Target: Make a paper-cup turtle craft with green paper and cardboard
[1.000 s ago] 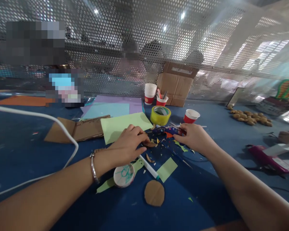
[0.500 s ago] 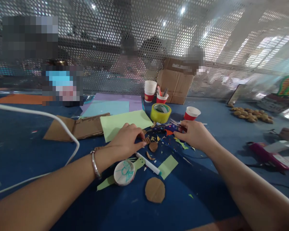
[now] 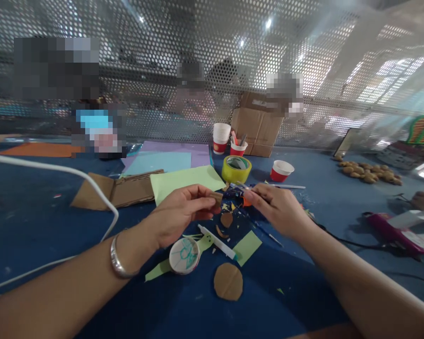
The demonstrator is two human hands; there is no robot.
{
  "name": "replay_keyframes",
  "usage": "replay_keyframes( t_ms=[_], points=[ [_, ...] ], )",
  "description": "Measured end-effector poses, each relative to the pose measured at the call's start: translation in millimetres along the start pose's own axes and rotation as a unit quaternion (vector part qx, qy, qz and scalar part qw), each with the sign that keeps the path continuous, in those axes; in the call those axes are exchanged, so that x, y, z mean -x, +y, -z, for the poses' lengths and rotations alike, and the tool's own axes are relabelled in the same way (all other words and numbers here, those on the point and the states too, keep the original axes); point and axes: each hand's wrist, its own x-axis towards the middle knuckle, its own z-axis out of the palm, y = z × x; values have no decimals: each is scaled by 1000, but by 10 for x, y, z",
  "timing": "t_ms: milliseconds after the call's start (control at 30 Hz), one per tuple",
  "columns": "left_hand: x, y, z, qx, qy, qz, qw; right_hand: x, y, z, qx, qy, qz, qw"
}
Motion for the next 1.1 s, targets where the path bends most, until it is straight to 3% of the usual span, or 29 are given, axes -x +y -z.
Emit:
replay_keyframes(
  t_ms=[167, 500, 1100],
  points=[
    [97, 4, -67, 87, -20, 23, 996, 129, -242, -122, -95, -43, 48, 993],
    [153, -9, -141, 132, -51, -13, 990, 149, -245, -160, -166, -63, 69, 982],
    [163, -59, -182, 168, -55, 6, 984, 166, -232, -127, -134, -82, 51, 986]
  ],
)
